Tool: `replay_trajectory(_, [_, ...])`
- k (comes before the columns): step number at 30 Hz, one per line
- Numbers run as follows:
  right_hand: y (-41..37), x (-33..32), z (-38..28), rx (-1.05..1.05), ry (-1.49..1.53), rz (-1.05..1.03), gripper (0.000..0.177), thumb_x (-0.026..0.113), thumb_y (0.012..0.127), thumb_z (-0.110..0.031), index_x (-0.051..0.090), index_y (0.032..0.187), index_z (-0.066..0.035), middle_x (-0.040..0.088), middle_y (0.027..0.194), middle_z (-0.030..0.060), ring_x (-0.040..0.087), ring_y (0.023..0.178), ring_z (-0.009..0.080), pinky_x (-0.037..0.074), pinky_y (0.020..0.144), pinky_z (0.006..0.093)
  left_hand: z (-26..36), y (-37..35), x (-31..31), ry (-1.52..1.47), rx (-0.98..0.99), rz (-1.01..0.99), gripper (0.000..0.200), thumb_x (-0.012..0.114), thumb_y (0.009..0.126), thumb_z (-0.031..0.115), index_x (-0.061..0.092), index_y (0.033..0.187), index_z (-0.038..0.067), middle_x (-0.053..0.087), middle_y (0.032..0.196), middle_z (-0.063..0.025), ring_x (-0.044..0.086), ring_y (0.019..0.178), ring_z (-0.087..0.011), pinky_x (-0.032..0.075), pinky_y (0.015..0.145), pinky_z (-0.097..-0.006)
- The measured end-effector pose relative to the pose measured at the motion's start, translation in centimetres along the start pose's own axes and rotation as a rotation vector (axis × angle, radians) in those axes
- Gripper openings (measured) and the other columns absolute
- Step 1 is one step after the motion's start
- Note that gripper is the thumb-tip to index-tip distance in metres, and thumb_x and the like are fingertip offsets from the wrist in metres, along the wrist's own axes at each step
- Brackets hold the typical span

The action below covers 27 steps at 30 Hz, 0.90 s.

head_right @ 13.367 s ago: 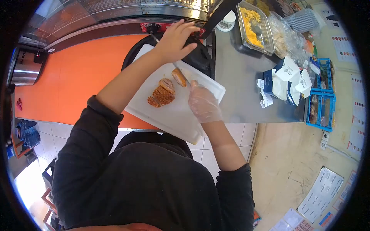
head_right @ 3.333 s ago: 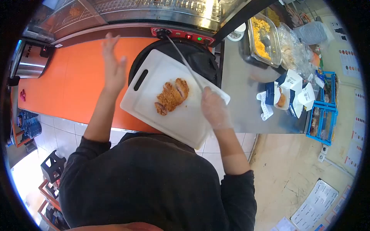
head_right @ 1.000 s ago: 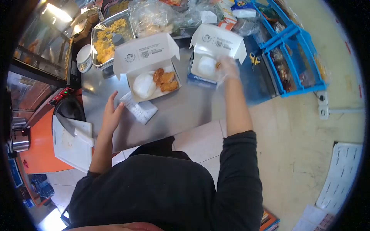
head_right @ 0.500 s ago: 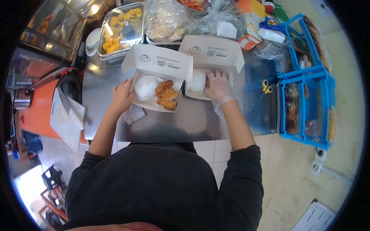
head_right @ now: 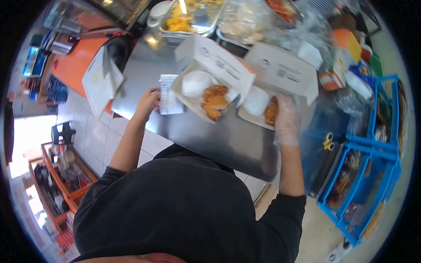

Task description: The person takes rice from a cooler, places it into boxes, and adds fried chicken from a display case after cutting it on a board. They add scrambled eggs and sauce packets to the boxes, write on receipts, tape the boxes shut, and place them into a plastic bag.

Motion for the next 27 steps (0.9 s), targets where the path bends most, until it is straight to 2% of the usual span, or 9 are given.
replay_trajectory(5, [0.2, -1.1, -1.9, 0.018, -0.268, 0.016, 0.018, 0.049, 0.079, -0.006, 0.061, 0.092, -0.003, 0.062, 0.093, 0.0151, 0.058, 0.089, 0.0335, 0.045, 0.078, 0.0354, 2.1, 2.7, 1.1, 0.301, 0.165, -0.006, 0.062, 0.064, 0.077, 0.025, 0.039, 0.126, -0.002, 0.061, 0.098, -0.0216, 0.062, 0.084, -0.027, 0.049, 0.072, -0.0342])
replay_trajectory(8, [1.9, -5.5, -5.4, 0.259, -0.284, 0.216, 0.018, 0.053, 0.078, -0.005, 0.062, 0.093, -0.002, 0.063, 0.089, 0.0158, 0.059, 0.087, 0.033, 0.045, 0.077, 0.033, 4.2, 3.2, 1.6, 0.592, 0.297, 0.021, 0.067, 0.067, 0.074, 0.026, 0.036, 0.127, -0.001, 0.06, 0.099, -0.0268, 0.061, 0.09, -0.0363, 0.048, 0.078, -0.0392])
replay_trajectory(11, [7.3, -7.1, -13.4, 0.003, -0.167, 0.299, 0.019, 0.054, 0.078, -0.004, 0.062, 0.094, -0.002, 0.063, 0.09, 0.0168, 0.06, 0.088, 0.032, 0.045, 0.076, 0.0301, 5.7, 2.9, 2.2, 0.616, 0.379, -0.087, 0.061, 0.066, 0.075, 0.021, 0.038, 0.127, 0.005, 0.06, 0.099, -0.0262, 0.06, 0.091, -0.0389, 0.048, 0.076, -0.0413])
replay_trajectory(13, [12.6, -3.7, -18.5, -0.014, 0.066, 0.151, 0.02, 0.056, 0.082, -0.012, 0.062, 0.098, -0.001, 0.064, 0.09, 0.0164, 0.062, 0.084, 0.0282, 0.047, 0.078, 0.0343, 6.0, 3.3, 3.0, 0.427, 0.453, -0.278, 0.049, 0.065, 0.077, 0.016, 0.047, 0.122, 0.009, 0.061, 0.094, -0.0215, 0.06, 0.083, -0.0349, 0.047, 0.074, -0.0392])
replay_trajectory(17, [22.3, 8.6, -24.0, -0.653, -0.535, -0.151, 0.02, 0.054, 0.08, -0.016, 0.063, 0.094, -0.005, 0.064, 0.093, 0.0137, 0.06, 0.089, 0.0264, 0.044, 0.084, 0.0333, 7.6, 5.2, 1.1, 0.206, 0.58, -0.42, 0.025, 0.058, 0.079, 0.005, 0.063, 0.102, 0.012, 0.061, 0.088, -0.0174, 0.058, 0.076, -0.032, 0.046, 0.071, -0.0384])
replay_trajectory(19, [27.5, 12.0, -21.9, -0.164, -0.632, -0.346, 0.02, 0.056, 0.076, -0.019, 0.064, 0.088, -0.006, 0.065, 0.09, 0.0136, 0.061, 0.085, 0.0272, 0.047, 0.08, 0.0349, 9.4, 7.3, -2.1, 0.292, 0.634, -0.332, 0.021, 0.056, 0.077, 0.005, 0.066, 0.095, 0.01, 0.06, 0.086, -0.018, 0.059, 0.077, -0.0334, 0.047, 0.07, -0.0397])
replay_trajectory(22, [32.0, 14.7, -16.1, 0.058, -0.625, -0.431, 0.019, 0.059, 0.07, -0.019, 0.066, 0.084, -0.008, 0.066, 0.085, 0.0135, 0.063, 0.08, 0.0278, 0.05, 0.073, 0.0371, 13.1, 10.6, -7.0, 0.532, 0.698, -0.084, 0.017, 0.054, 0.076, 0.007, 0.067, 0.087, 0.007, 0.059, 0.086, -0.0173, 0.06, 0.076, -0.0328, 0.048, 0.071, -0.0399])
replay_trajectory(25, [29.2, 17.5, -14.4, -0.406, -1.21, -0.899, 0.014, 0.061, 0.068, -0.018, 0.067, 0.078, -0.01, 0.067, 0.081, 0.0121, 0.064, 0.074, 0.0269, 0.051, 0.065, 0.0373, 18.0, 12.8, -8.8, 0.742, 0.775, 0.097, 0.017, 0.055, 0.076, 0.012, 0.066, 0.087, 0.006, 0.06, 0.088, -0.013, 0.058, 0.08, -0.0299, 0.047, 0.071, -0.0395])
replay_trajectory(27, [26.8, 17.9, -14.4, -0.346, -1.223, -1.031, 0.018, 0.061, 0.071, -0.018, 0.069, 0.084, -0.008, 0.067, 0.088, 0.0132, 0.065, 0.081, 0.027, 0.051, 0.068, 0.038, 21.3, 12.8, -8.0, 0.842, 0.906, 0.213, 0.019, 0.057, 0.075, 0.014, 0.066, 0.09, 0.006, 0.061, 0.09, -0.0113, 0.058, 0.084, -0.0296, 0.046, 0.071, -0.0391])
Point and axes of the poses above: each hand's wrist, its own y-axis towards the middle knuckle, its own x-axis out of the palm, z = x × y, the point moved 8 cm from there along y, towards the middle knuckle
